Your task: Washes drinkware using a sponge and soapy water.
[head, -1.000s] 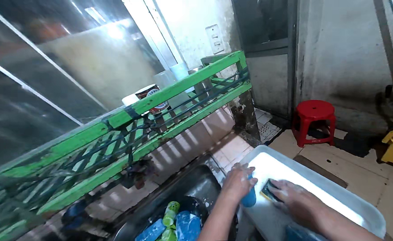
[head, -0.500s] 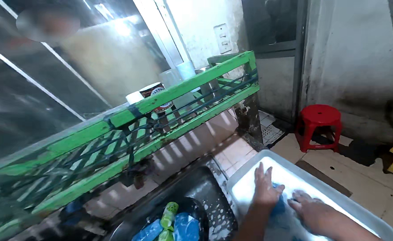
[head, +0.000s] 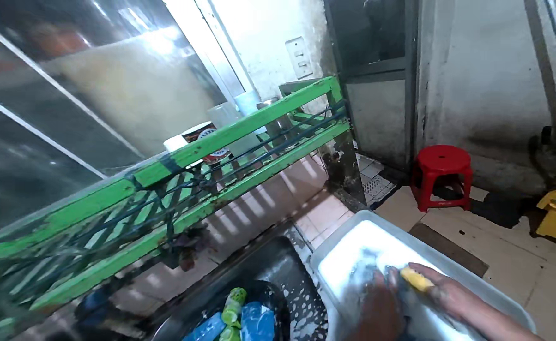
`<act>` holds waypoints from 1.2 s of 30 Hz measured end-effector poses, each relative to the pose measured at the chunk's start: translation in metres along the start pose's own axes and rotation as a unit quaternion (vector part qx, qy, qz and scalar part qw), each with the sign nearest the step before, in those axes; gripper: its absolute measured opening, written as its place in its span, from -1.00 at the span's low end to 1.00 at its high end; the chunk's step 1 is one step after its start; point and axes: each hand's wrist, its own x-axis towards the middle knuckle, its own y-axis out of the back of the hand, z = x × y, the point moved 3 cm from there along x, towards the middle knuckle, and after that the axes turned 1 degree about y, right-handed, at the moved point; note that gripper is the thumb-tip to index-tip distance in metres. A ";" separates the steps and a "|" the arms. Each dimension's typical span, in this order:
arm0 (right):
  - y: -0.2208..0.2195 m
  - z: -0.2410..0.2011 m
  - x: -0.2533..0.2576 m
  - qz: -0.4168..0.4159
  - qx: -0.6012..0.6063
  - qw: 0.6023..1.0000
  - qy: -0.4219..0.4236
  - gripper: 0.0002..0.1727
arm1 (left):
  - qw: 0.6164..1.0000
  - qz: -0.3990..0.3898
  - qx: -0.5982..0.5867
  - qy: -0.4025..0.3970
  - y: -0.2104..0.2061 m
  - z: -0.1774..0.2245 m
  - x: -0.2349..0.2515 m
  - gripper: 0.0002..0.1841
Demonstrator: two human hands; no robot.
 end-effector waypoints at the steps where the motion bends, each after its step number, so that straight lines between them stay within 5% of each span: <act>1: 0.000 -0.003 0.001 0.019 0.034 0.999 -0.004 -0.31 | 0.999 0.016 -0.030 -0.009 0.000 -0.003 0.008 0.02; 3: 0.001 -0.016 -0.004 0.060 0.065 0.996 0.015 -0.28 | 0.978 0.034 -0.202 0.026 0.007 -0.018 0.026 0.10; 5: -0.002 -0.035 -0.014 0.088 0.019 0.990 0.105 -0.30 | 0.903 0.055 -0.420 0.076 0.018 -0.033 0.028 0.12; 7: -0.025 -0.055 -0.024 0.173 -0.077 0.945 0.266 -0.37 | 0.821 0.097 -0.559 0.059 0.029 -0.036 0.007 -0.21; 9: -0.053 -0.071 -0.022 0.288 -0.151 0.859 0.397 -0.47 | 0.747 0.156 -0.647 0.004 0.033 -0.027 -0.016 -0.65; 10: -0.058 -0.078 -0.015 0.313 -0.171 0.839 0.410 -0.48 | 0.741 0.161 -0.651 -0.005 0.033 -0.023 -0.024 -0.65; 14: -0.017 -0.113 0.018 0.166 -0.122 0.955 0.212 -0.43 | 0.757 0.171 -0.631 0.021 0.038 -0.010 -0.034 -0.43; 17: 0.005 -0.121 0.042 0.091 -0.123 0.985 0.076 -0.44 | 0.861 0.172 -0.478 -0.019 0.058 -0.013 -0.032 -0.11; 19: 0.003 -0.115 0.039 0.030 -0.156 0.984 0.078 -0.24 | 0.957 0.139 -0.248 -0.066 0.073 -0.019 -0.031 -0.11; 20: -0.003 -0.110 0.035 0.015 -0.163 0.980 0.110 -0.16 | 0.974 0.125 -0.156 -0.106 0.078 -0.022 -0.031 -0.17; 22: -0.012 -0.102 0.028 0.004 -0.144 0.971 0.192 -0.21 | 0.974 0.135 -0.063 -0.170 0.087 -0.035 -0.034 -0.15; 24: -0.006 -0.106 0.017 -0.024 -0.037 0.988 0.150 -0.45 | 0.963 0.199 -0.103 -0.148 0.094 -0.053 -0.038 -0.04; 26: 0.001 -0.114 0.004 -0.038 0.130 0.989 0.064 -0.60 | 0.888 0.261 -0.363 -0.111 0.088 -0.071 -0.032 0.11; 27: 0.001 -0.118 -0.002 -0.042 0.209 0.976 0.046 -0.66 | 0.794 0.269 -0.536 -0.104 0.081 -0.071 -0.027 0.08; 29: -0.013 -0.124 -0.009 -0.043 0.340 0.939 0.036 -0.72 | 0.548 0.266 -0.787 -0.095 0.069 -0.057 -0.018 -0.30; 30: -0.026 -0.127 -0.012 -0.024 0.371 0.927 0.038 -0.73 | 0.474 0.264 -0.837 -0.078 0.069 -0.049 -0.015 -0.42; 31: -0.039 -0.131 -0.017 0.012 0.361 0.931 0.043 -0.74 | 0.451 0.266 -0.850 -0.060 0.069 -0.044 -0.014 -0.46; 34: -0.071 -0.130 -0.026 0.077 0.094 0.981 0.152 -0.60 | 0.522 0.253 -0.814 -0.027 0.066 -0.039 -0.014 -0.45; 36: -0.076 -0.110 -0.014 0.105 -0.197 0.936 0.273 -0.63 | 0.561 0.259 -0.786 0.025 0.062 -0.027 -0.015 -0.26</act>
